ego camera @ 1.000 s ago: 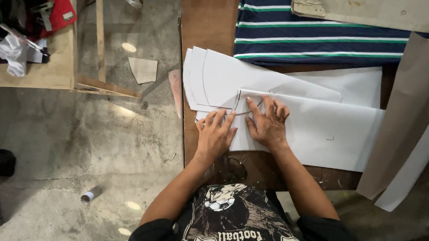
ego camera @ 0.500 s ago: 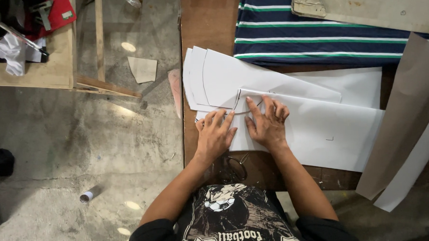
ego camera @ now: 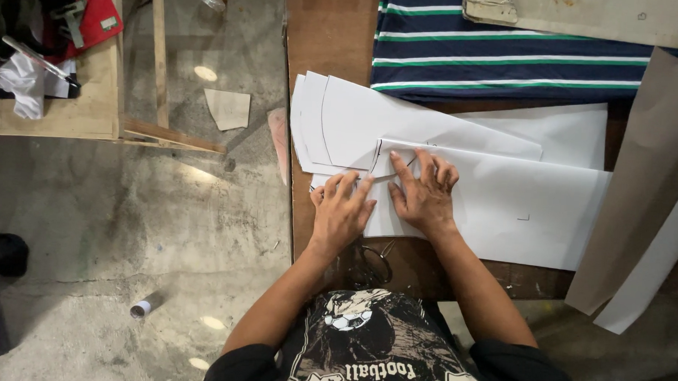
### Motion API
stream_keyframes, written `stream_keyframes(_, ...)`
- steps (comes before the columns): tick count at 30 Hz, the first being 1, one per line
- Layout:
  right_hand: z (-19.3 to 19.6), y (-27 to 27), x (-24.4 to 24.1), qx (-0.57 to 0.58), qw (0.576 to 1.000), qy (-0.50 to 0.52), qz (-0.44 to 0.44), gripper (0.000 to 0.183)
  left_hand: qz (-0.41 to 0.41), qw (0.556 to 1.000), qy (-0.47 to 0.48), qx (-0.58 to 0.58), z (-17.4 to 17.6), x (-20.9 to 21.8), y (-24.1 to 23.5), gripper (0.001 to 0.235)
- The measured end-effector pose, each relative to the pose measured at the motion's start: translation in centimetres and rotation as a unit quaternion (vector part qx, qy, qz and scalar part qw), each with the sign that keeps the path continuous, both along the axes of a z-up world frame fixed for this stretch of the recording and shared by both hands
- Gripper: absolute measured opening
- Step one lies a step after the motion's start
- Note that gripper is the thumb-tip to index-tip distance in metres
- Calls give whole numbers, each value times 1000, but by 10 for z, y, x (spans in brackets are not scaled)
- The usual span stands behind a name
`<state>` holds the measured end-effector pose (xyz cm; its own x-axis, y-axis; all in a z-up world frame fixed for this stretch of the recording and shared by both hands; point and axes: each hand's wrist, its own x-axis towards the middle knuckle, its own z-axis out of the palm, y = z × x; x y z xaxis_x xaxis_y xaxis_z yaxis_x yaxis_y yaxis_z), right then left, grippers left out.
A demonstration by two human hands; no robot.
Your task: The person is cutting out paper patterns and arranging them on a larger board to prepare for clothing production.
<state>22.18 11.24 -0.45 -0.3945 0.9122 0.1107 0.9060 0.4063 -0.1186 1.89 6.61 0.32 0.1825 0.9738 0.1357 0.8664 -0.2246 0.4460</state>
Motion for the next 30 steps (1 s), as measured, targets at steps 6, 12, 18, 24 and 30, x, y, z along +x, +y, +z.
stream_keyframes(6,-3,1,1,0,1000,-16,3,52,-5,1000,15,12,3,0,1,44)
stream_keyframes(12,1,1,-1,0,1000,-8,-3,51,-2,1000,15,10,0,1,1,44)
stream_keyframes(18,-3,1,1,-17,1000,-21,3,52,-2,1000,17,10,1,1,1,44)
stream_keyframes(24,-5,1,2,-8,1000,-4,1,52,-2,1000,17,11,0,0,1,44)
stream_keyframes(30,-3,2,1,-2,1000,-24,2,55,0,1000,20,13,4,0,3,44)
